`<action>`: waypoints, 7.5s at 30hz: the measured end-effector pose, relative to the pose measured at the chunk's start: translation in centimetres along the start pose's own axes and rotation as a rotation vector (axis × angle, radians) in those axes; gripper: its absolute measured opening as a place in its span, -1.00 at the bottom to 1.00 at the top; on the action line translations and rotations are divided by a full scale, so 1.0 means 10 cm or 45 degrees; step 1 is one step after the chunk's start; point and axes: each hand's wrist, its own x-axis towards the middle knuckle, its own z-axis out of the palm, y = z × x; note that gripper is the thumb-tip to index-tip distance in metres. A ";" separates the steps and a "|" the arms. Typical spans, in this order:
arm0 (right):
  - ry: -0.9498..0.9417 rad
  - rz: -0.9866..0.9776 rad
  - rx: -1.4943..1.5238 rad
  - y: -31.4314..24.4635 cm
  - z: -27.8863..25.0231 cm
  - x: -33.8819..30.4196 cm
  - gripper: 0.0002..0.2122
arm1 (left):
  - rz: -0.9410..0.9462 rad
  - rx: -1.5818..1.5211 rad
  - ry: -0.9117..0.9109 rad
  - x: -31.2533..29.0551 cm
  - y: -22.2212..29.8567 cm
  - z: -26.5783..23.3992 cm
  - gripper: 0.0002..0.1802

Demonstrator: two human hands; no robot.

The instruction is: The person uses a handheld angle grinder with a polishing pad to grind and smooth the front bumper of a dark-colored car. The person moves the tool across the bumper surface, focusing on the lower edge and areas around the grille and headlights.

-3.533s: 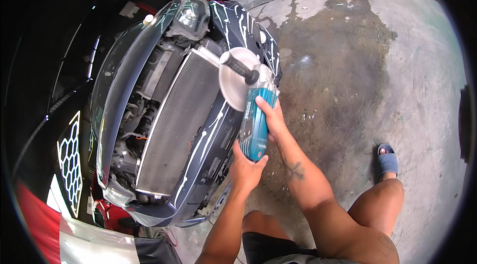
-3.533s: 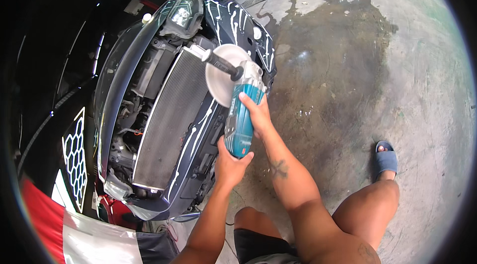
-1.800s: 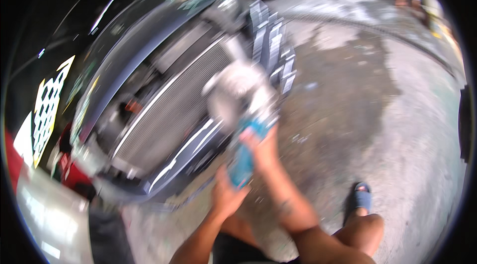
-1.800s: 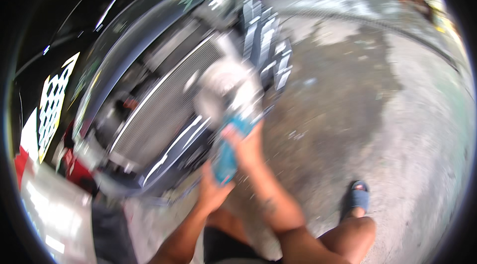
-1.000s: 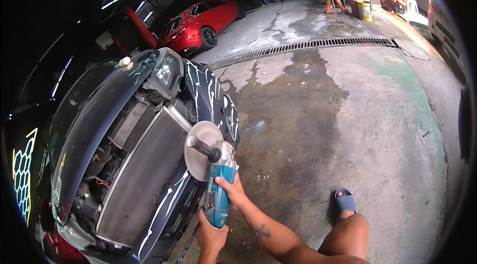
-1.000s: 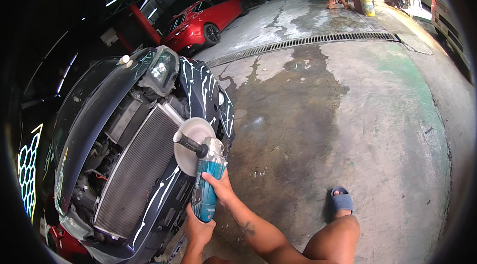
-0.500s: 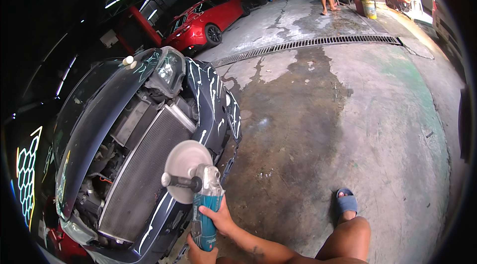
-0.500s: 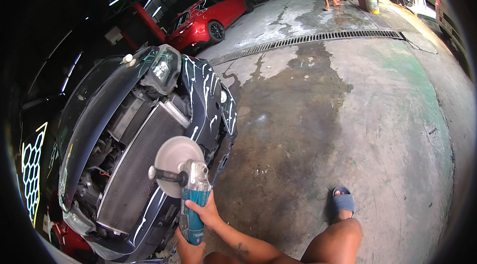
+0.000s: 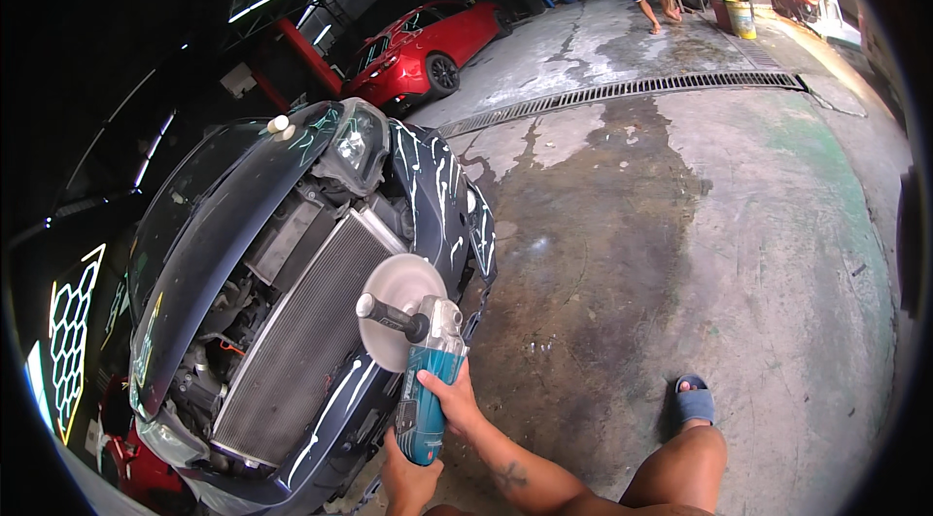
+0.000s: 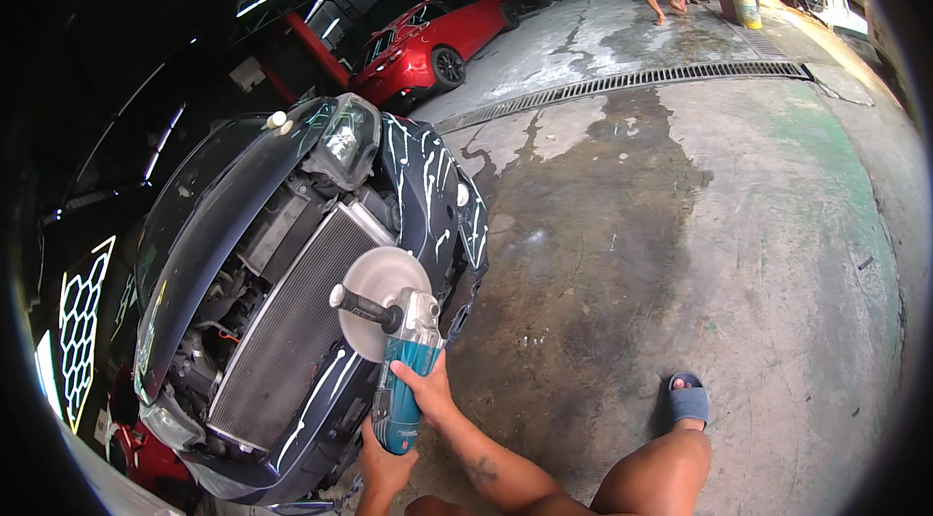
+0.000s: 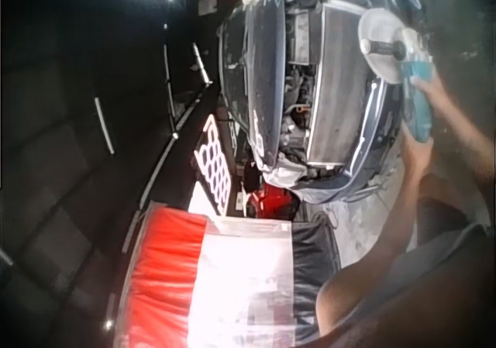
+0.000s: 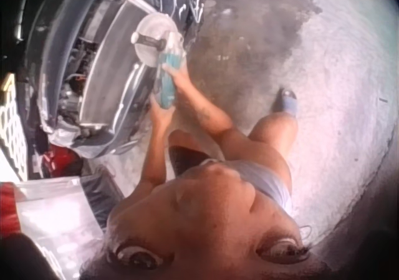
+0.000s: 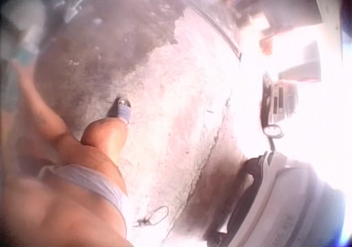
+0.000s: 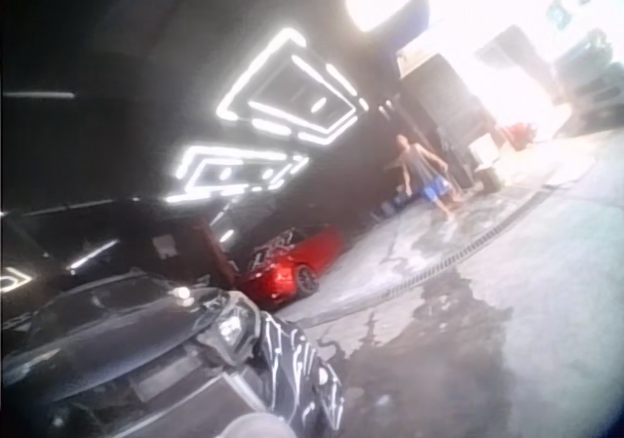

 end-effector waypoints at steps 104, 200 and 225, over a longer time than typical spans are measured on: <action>0.184 0.042 0.039 -0.45 -0.71 0.90 -0.32 | 0.122 0.039 -0.340 0.62 0.66 0.56 0.24; -0.032 -0.060 -0.297 0.07 0.43 -0.37 -0.36 | -0.026 -0.123 -0.270 -0.15 -0.64 -0.40 0.19; -0.481 0.265 -0.284 1.42 0.65 -2.27 -0.04 | 0.029 -0.209 -0.084 -1.27 -2.57 -1.08 0.19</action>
